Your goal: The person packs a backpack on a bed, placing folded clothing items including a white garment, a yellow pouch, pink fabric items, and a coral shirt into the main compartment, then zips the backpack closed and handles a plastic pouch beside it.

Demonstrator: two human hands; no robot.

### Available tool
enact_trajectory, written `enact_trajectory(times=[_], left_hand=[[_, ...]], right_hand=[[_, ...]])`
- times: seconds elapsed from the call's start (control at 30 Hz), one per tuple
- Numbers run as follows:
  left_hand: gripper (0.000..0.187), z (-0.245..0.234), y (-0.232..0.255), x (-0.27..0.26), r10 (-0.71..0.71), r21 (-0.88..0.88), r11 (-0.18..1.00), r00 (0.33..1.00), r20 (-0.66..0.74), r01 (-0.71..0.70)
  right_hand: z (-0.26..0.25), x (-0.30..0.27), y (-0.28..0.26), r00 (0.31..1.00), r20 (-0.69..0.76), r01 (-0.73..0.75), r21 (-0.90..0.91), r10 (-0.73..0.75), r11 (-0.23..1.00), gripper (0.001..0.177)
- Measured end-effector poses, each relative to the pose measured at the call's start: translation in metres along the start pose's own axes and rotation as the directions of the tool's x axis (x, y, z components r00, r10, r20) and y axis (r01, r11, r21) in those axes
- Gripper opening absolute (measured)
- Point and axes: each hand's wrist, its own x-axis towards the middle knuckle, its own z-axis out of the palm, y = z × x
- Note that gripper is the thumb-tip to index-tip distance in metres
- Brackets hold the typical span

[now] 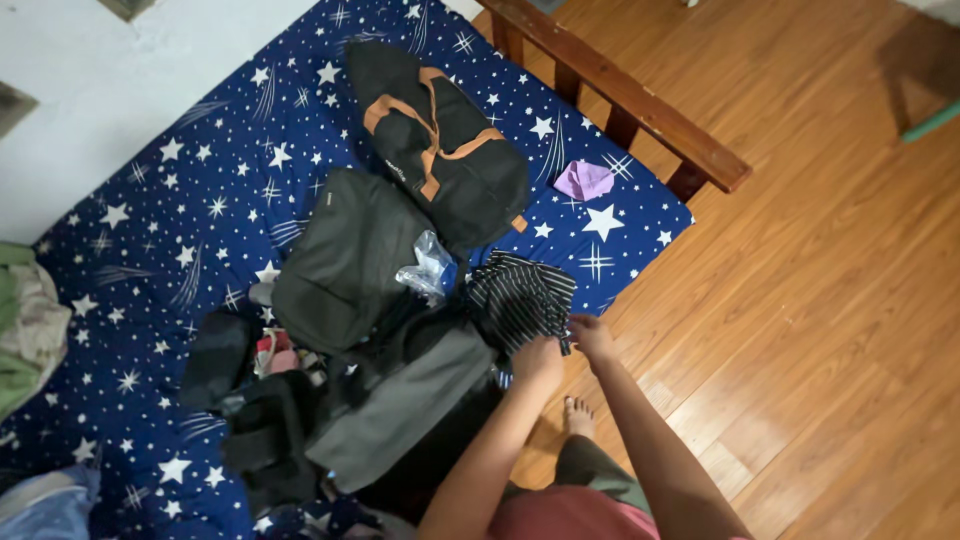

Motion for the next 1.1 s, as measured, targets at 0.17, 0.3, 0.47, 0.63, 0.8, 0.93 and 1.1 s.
enact_trajectory(times=[0.17,0.3,0.47,0.63,0.8,0.93,1.1], left_hand=[[0.031,0.058,-0.017,0.054,-0.304,0.119,0.950,0.944,0.124,0.290],[0.032,0.079,-0.023,0.073,-0.292,0.066,0.956,0.937,0.193,0.284],[0.032,0.081,-0.041,0.102,-0.338,0.126,0.939,0.927,0.163,0.320],[0.033,0.078,-0.061,0.119,-0.350,0.102,0.935,0.927,0.132,0.339],[0.037,0.067,-0.064,0.116,-0.348,0.106,0.936,0.928,0.130,0.336],[0.056,0.043,-0.056,0.108,-0.347,-0.048,0.937,0.938,-0.017,0.346],[0.069,0.017,-0.052,0.114,-0.408,-0.471,0.833,0.897,-0.168,0.290]], right_hand=[[0.009,0.045,0.030,0.983,0.027,0.183,-0.157,-0.181,0.971,0.043],[0.023,0.055,0.045,0.998,0.000,0.060,-0.128,-0.061,0.990,0.070],[0.039,0.058,0.033,0.996,-0.093,-0.019,-0.102,0.010,0.995,0.096],[0.056,0.067,0.025,0.962,0.095,-0.196,-0.409,0.255,0.891,0.075],[0.061,0.067,0.023,0.968,0.056,0.248,-0.310,-0.243,0.918,0.062],[0.029,0.055,-0.001,0.916,0.401,-0.140,0.402,-0.036,0.905,0.031],[-0.019,0.024,-0.069,0.841,0.496,-0.040,0.454,-0.215,0.890,0.034]])
